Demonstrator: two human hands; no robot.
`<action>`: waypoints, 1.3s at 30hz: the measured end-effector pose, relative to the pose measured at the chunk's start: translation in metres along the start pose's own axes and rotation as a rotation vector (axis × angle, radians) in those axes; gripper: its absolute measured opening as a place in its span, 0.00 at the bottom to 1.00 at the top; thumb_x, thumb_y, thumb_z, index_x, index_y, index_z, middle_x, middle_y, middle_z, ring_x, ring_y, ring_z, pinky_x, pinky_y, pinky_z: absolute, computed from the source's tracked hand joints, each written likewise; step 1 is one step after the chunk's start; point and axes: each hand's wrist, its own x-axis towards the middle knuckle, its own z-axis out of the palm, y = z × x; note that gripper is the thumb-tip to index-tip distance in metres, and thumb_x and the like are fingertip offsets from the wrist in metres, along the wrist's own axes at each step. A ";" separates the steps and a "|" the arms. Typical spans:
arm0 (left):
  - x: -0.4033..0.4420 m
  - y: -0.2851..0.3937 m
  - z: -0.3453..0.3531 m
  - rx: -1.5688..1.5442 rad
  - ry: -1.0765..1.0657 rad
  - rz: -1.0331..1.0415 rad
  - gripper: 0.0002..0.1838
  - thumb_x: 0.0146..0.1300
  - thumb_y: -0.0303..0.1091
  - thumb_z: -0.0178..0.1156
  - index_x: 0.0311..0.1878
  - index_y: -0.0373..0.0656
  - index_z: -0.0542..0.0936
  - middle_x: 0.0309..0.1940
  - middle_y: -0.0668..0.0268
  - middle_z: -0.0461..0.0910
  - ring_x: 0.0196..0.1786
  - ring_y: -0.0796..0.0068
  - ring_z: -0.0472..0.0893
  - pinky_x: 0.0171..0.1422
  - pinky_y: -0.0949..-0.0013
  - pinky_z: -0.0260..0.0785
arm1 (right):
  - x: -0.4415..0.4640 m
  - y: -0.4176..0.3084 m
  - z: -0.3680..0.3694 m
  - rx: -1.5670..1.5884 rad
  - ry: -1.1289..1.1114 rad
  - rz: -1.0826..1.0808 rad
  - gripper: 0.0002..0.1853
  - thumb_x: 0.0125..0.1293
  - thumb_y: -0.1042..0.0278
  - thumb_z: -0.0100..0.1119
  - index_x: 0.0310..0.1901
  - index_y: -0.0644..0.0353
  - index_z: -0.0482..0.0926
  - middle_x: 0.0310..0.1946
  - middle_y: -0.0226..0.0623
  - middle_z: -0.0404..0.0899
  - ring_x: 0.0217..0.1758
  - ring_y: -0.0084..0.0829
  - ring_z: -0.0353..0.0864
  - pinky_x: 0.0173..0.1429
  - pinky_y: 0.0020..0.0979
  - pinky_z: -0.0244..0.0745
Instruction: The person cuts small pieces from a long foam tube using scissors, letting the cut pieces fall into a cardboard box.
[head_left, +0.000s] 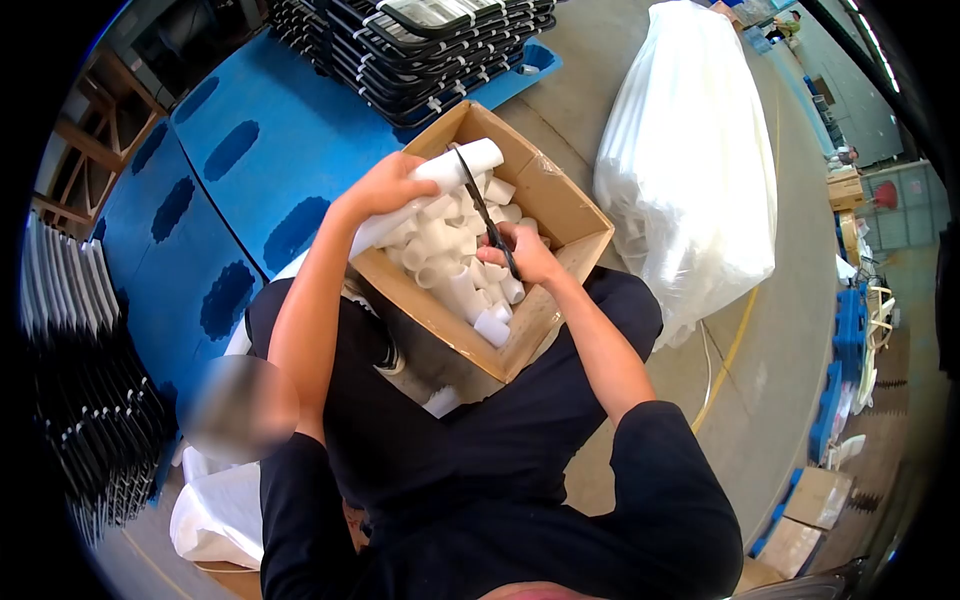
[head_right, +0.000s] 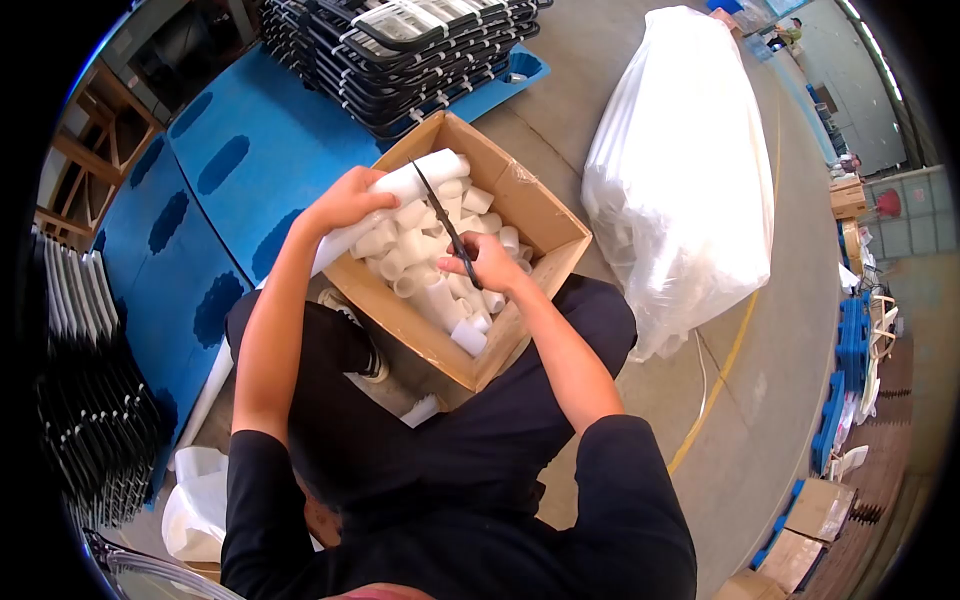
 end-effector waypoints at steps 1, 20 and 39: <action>0.001 -0.004 -0.001 -0.018 -0.018 -0.005 0.21 0.54 0.40 0.63 0.47 0.33 0.83 0.34 0.61 0.84 0.37 0.72 0.80 0.48 0.68 0.72 | 0.000 0.001 0.000 -0.042 0.037 -0.041 0.25 0.53 0.47 0.76 0.35 0.64 0.81 0.25 0.27 0.78 0.28 0.17 0.73 0.33 0.23 0.69; 0.012 -0.059 0.022 0.156 -0.147 -0.167 0.25 0.52 0.48 0.64 0.48 0.39 0.84 0.43 0.54 0.85 0.45 0.61 0.83 0.53 0.63 0.72 | -0.008 0.023 0.020 0.157 -0.021 0.208 0.20 0.57 0.51 0.74 0.31 0.62 0.81 0.22 0.28 0.79 0.22 0.16 0.76 0.27 0.21 0.70; -0.023 0.021 0.072 0.530 0.002 0.068 0.29 0.54 0.52 0.67 0.52 0.42 0.74 0.39 0.48 0.82 0.44 0.46 0.81 0.48 0.51 0.72 | 0.015 0.004 -0.007 0.487 0.376 -0.153 0.14 0.55 0.64 0.73 0.38 0.64 0.82 0.27 0.27 0.80 0.26 0.18 0.76 0.31 0.22 0.70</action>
